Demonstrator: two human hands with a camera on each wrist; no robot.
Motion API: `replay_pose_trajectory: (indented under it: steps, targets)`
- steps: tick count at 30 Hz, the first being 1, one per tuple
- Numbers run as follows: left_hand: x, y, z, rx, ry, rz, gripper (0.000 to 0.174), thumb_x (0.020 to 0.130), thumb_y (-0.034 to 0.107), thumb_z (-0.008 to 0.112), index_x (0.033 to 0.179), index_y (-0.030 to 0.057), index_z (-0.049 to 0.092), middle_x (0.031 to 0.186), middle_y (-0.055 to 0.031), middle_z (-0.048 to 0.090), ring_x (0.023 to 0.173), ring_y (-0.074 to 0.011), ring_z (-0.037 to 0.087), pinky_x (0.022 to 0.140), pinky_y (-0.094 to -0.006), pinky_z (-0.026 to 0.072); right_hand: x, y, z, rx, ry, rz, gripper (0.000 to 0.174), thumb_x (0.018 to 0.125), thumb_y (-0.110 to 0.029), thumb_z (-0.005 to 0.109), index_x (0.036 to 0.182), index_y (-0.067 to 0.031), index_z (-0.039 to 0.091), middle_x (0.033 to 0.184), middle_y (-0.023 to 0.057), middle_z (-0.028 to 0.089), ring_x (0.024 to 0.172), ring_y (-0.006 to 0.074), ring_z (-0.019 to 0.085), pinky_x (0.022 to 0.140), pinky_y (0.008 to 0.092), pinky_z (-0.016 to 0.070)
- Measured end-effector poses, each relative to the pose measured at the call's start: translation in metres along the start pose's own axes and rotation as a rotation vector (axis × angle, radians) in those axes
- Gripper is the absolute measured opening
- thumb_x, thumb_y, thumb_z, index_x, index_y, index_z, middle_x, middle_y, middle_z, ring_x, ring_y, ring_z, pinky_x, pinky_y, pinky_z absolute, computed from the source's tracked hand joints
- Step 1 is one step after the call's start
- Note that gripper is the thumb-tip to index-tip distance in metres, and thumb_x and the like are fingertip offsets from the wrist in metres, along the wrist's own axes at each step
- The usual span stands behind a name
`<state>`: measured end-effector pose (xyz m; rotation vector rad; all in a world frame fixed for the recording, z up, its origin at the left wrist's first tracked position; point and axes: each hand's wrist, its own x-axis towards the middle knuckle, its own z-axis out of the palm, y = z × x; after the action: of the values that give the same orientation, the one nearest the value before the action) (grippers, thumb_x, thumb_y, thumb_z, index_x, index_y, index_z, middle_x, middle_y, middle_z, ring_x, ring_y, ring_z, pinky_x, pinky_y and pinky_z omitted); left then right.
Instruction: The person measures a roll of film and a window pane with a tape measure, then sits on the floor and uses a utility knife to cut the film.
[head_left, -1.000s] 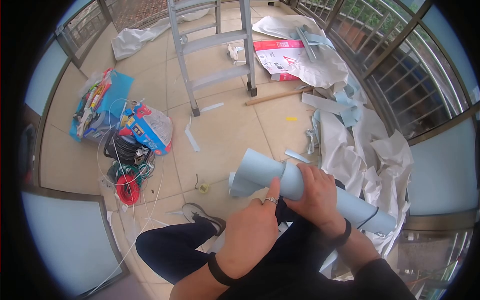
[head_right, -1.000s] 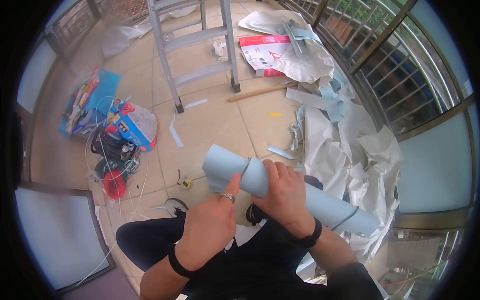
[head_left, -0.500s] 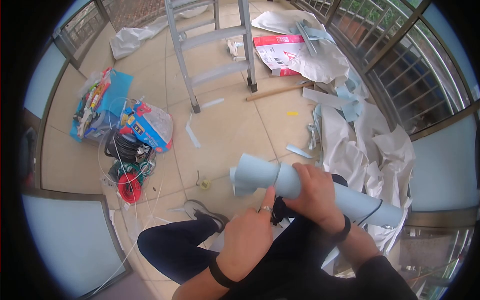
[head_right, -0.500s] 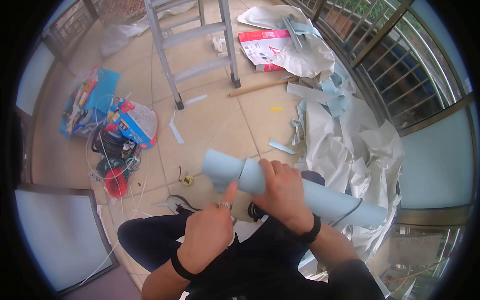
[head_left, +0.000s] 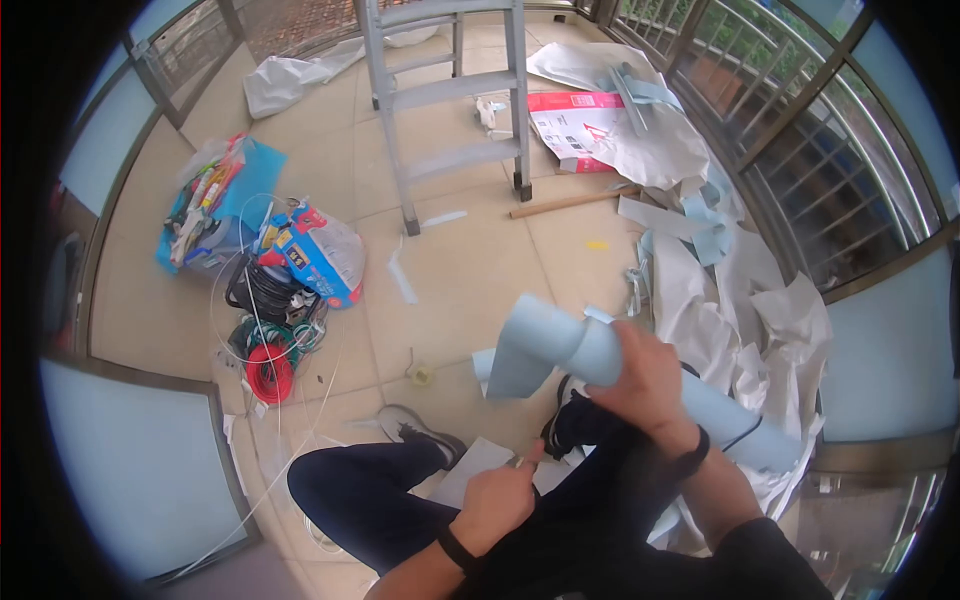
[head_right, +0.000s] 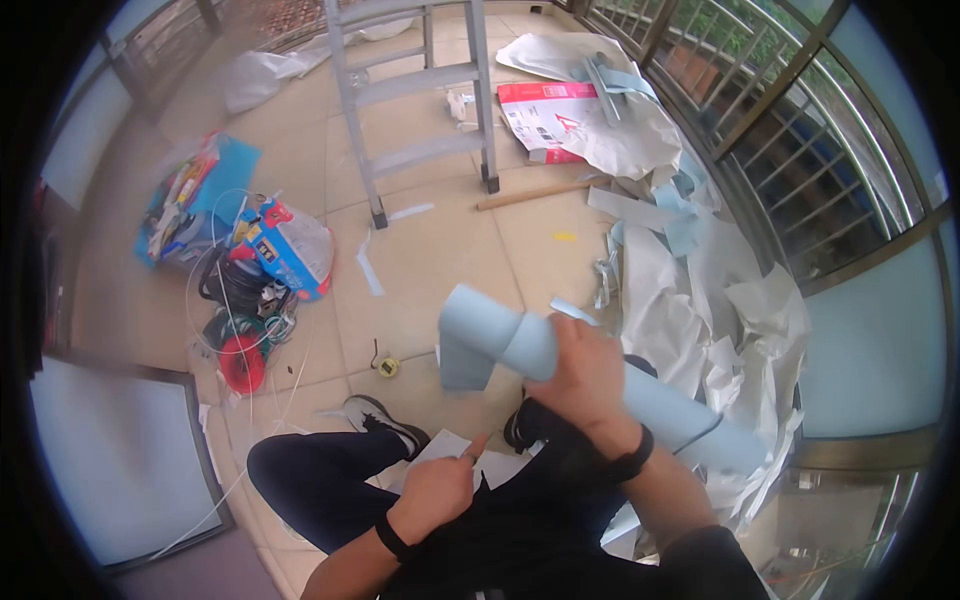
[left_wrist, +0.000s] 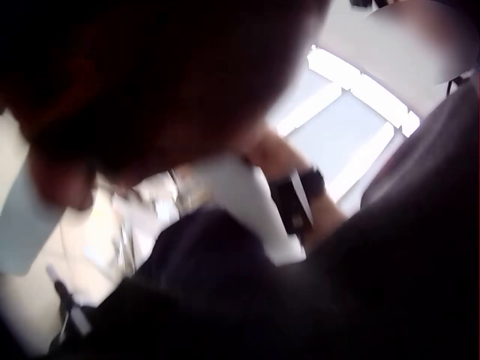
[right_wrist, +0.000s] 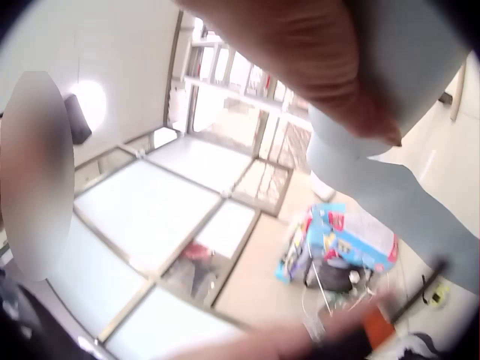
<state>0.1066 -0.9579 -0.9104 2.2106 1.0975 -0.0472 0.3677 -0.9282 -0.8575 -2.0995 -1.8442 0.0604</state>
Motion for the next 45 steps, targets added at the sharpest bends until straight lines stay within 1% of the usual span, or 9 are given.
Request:
replay_pose_trajectory:
  steps: [2,4,8,13,22,33,39,41,45]
  targets:
    - [0.005,-0.016,0.003,-0.008,-0.124,0.009,0.066,0.092,0.013,0.059,0.156,0.0116,0.045,0.084,-0.0235,0.071,0.072,-0.0414,0.071,0.067,-0.0533,0.0573,0.016,0.01,-0.014,0.044,0.086,0.018,0.07,0.062,-0.028,0.086,0.123,-0.0066,0.059,0.098,0.0159,0.069,0.089,0.0377,0.07,0.077,0.0478,0.0552]
    - [0.015,-0.017,-0.024,-0.04,0.09,-0.234,0.059,0.094,0.016,0.061,0.151,0.0094,0.05,0.085,-0.0215,0.073,0.079,-0.043,0.072,0.074,-0.0538,0.0578,0.02,0.015,-0.034,0.145,-0.025,0.176,0.074,0.063,-0.033,0.088,0.125,-0.0054,0.058,0.103,0.0202,0.072,0.093,0.0405,0.072,0.082,0.0472,0.058]
    - [0.062,-0.028,-0.062,-0.371,0.736,0.167,0.053,0.09,0.011,0.073,0.139,0.0016,0.055,0.089,-0.0155,0.07,0.069,-0.0295,0.07,0.065,-0.0414,0.0549,0.023,0.02,-0.04,0.223,-0.099,0.184,0.08,0.06,-0.036,0.09,0.127,-0.005,0.06,0.102,0.0214,0.074,0.093,0.0402,0.073,0.084,0.0459,0.0583]
    - [0.129,-0.032,-0.077,-1.013,0.247,-0.096,0.057,0.09,0.009,0.075,0.143,0.0048,0.053,0.094,-0.0039,0.065,0.069,-0.0109,0.062,0.066,-0.0273,0.0545,0.024,0.019,-0.036,0.231,-0.209,0.194,0.087,0.059,-0.036,0.092,0.132,-0.0055,0.059,0.108,0.0221,0.074,0.1,0.0388,0.073,0.09,0.044,0.0578]
    - [0.136,-0.029,-0.103,-1.099,0.317,-0.029,0.058,0.088,0.01,0.078,0.141,0.0062,0.056,0.094,-0.0023,0.063,0.069,-0.0091,0.061,0.066,-0.0255,0.0547,0.013,0.014,-0.026,0.168,-0.087,0.153,0.083,0.057,-0.032,0.092,0.129,-0.0056,0.06,0.106,0.0197,0.074,0.099,0.0395,0.072,0.088,0.0457,0.0575]
    - [0.143,0.003,-0.139,-1.032,0.235,-0.062,0.049,0.079,0.015,0.09,0.114,0.0002,0.059,0.09,-0.0048,0.066,0.065,-0.0102,0.061,0.06,-0.0262,0.0531,-0.012,-0.011,-0.028,0.008,0.126,0.068,0.082,0.059,-0.029,0.091,0.131,-0.0075,0.056,0.108,0.0129,0.065,0.099,0.0367,0.066,0.09,0.0502,0.0507]
    - [0.139,0.002,-0.142,-1.013,0.213,-0.067,0.046,0.078,0.013,0.089,0.112,0.0024,0.059,0.088,-0.0034,0.065,0.066,-0.0102,0.061,0.06,-0.0256,0.052,0.006,0.039,-0.076,0.519,-0.358,0.101,0.083,0.079,-0.033,0.09,0.148,-0.0034,0.053,0.132,0.0182,0.065,0.122,0.0319,0.065,0.104,0.0423,0.0508]
    - [0.137,0.002,-0.143,-1.015,0.208,-0.051,0.046,0.078,0.012,0.089,0.112,0.003,0.059,0.088,-0.0032,0.065,0.066,-0.0102,0.061,0.06,-0.0254,0.0519,0.022,0.055,-0.081,0.795,-0.681,0.39,0.078,0.088,-0.035,0.084,0.15,-0.0013,0.052,0.137,0.0161,0.065,0.124,0.0236,0.062,0.105,0.0364,0.0498]
    - [0.134,0.004,-0.146,-1.013,0.199,-0.012,0.047,0.077,0.01,0.088,0.114,0.005,0.059,0.089,-0.0028,0.065,0.066,-0.0105,0.061,0.06,-0.0258,0.0519,0.032,0.088,-0.049,0.96,-0.977,0.314,0.078,0.081,-0.037,0.087,0.143,-0.0001,0.057,0.129,0.0112,0.068,0.117,0.0203,0.062,0.104,0.0331,0.0484]
